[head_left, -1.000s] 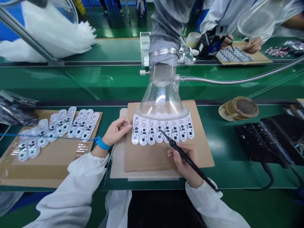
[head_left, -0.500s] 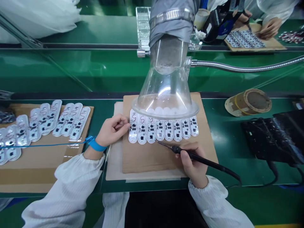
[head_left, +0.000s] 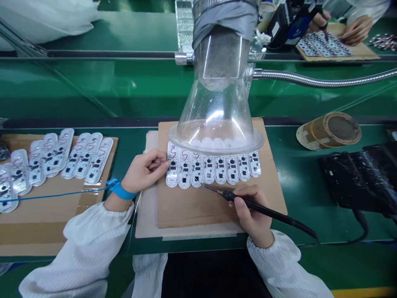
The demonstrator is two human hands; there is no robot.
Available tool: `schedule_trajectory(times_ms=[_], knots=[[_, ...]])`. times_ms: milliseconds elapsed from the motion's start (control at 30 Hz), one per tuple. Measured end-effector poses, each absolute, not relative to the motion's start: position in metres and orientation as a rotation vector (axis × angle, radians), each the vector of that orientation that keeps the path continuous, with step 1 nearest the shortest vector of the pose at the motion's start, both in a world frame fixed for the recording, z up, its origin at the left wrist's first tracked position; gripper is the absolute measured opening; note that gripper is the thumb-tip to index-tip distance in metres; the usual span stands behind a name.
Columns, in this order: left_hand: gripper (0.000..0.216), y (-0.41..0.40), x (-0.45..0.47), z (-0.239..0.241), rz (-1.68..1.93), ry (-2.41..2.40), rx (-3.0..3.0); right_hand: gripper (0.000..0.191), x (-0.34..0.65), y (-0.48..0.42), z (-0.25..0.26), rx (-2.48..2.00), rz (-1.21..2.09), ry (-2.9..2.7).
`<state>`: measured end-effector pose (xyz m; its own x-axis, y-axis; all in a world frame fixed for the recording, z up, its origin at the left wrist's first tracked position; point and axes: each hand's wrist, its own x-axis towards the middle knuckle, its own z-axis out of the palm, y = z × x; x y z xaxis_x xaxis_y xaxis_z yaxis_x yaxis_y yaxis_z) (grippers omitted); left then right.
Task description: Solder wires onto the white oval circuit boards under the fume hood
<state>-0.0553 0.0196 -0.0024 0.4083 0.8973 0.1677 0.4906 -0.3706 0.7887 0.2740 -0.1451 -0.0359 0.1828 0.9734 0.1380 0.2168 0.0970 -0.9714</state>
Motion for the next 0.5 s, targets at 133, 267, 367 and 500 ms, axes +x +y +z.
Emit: schedule_trajectory(times_ms=[133,267,367,500], knots=[[0.017,0.0194,-0.0563,-0.0011,0.798,1.185,2.011,0.014,0.2746,-0.1461,-0.0363,-1.362,0.869,-1.221],[0.016,0.0195,-0.0559,0.0002,0.786,1.181,2.017,0.013,0.2748,-0.1455,-0.0358,-1.354,0.905,-1.275],[0.016,0.0197,-0.0556,0.0003,0.788,1.175,2.025,0.012,0.2745,-0.1449,-0.0347,-1.347,0.931,-1.307],[0.017,0.0195,-0.0552,-0.0001,0.781,1.155,2.03,0.012,0.274,-0.144,-0.0327,-1.353,0.951,-1.316]])
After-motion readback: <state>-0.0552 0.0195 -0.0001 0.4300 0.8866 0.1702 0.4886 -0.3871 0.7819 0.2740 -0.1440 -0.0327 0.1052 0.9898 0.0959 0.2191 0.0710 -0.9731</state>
